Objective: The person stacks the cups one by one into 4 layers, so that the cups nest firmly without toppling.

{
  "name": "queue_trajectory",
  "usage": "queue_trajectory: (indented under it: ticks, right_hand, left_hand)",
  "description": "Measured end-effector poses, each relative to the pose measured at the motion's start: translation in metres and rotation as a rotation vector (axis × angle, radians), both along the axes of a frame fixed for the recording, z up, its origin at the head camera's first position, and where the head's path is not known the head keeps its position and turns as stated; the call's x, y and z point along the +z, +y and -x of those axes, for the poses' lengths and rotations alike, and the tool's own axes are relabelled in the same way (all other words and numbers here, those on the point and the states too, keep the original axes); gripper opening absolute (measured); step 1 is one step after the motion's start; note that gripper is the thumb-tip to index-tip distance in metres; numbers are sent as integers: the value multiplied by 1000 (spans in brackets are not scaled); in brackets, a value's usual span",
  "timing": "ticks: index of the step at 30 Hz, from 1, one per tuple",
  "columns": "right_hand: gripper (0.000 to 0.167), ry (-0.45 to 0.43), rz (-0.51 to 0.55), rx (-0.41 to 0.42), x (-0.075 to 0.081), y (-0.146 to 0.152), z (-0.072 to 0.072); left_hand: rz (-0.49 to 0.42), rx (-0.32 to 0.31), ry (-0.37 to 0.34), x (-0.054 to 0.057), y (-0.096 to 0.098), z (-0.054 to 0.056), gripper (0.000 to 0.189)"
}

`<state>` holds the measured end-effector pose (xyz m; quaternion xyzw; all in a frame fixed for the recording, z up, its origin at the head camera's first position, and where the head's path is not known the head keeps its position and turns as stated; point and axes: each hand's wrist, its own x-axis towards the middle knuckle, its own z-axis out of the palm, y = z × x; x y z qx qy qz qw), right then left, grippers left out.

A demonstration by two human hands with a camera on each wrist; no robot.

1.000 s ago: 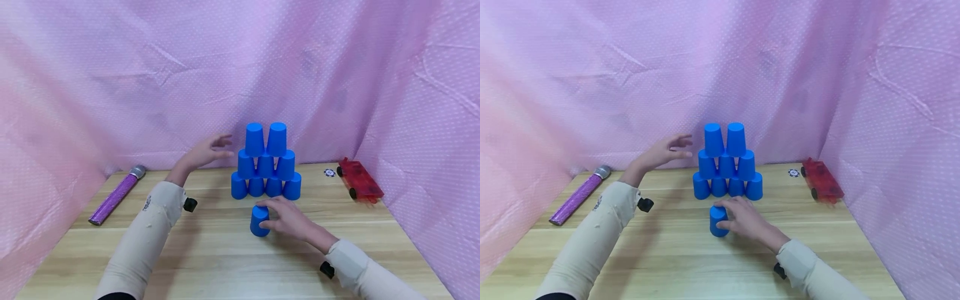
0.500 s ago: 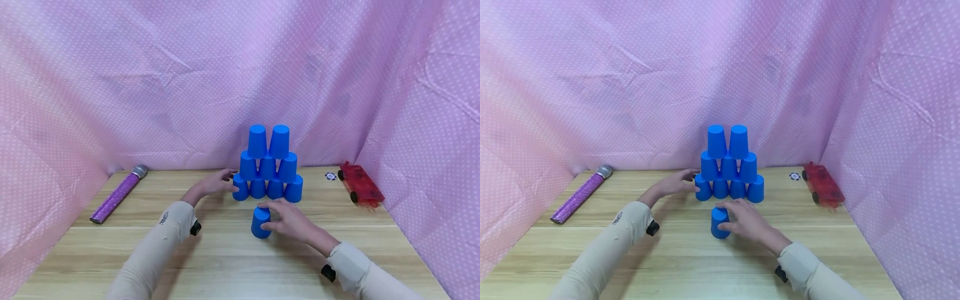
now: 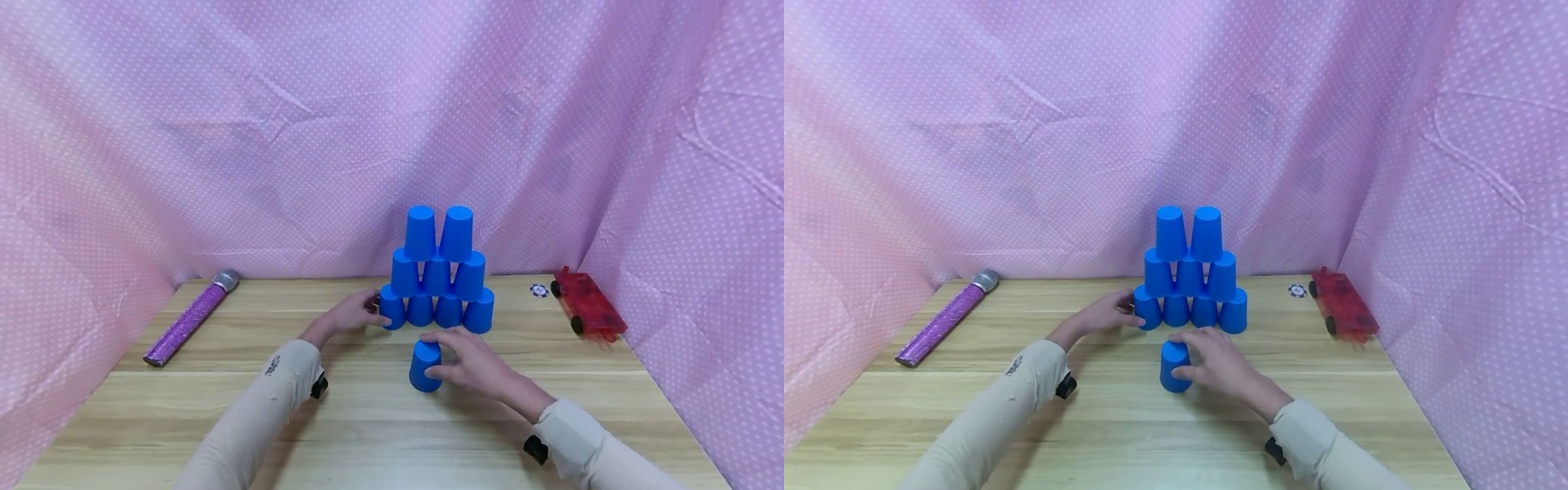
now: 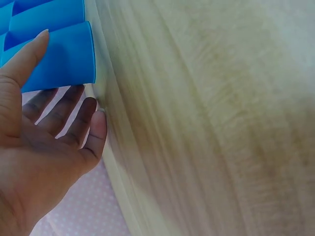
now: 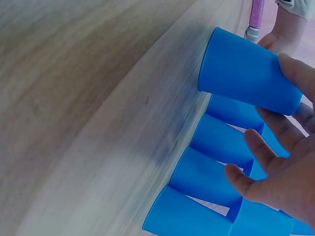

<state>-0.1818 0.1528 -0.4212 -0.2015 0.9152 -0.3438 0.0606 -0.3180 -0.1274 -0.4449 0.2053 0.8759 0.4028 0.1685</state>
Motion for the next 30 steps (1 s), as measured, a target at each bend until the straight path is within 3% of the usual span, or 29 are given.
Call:
queue_trajectory:
  ticks: [19,30]
  right_hand:
    - [58,5,1,6,7,2,-1]
    - [53,30,75,-39,37,19,-2]
  left_hand:
    - [8,52,8,-6,4,0,63]
    - [-1,66,0,-3,7,-3,60]
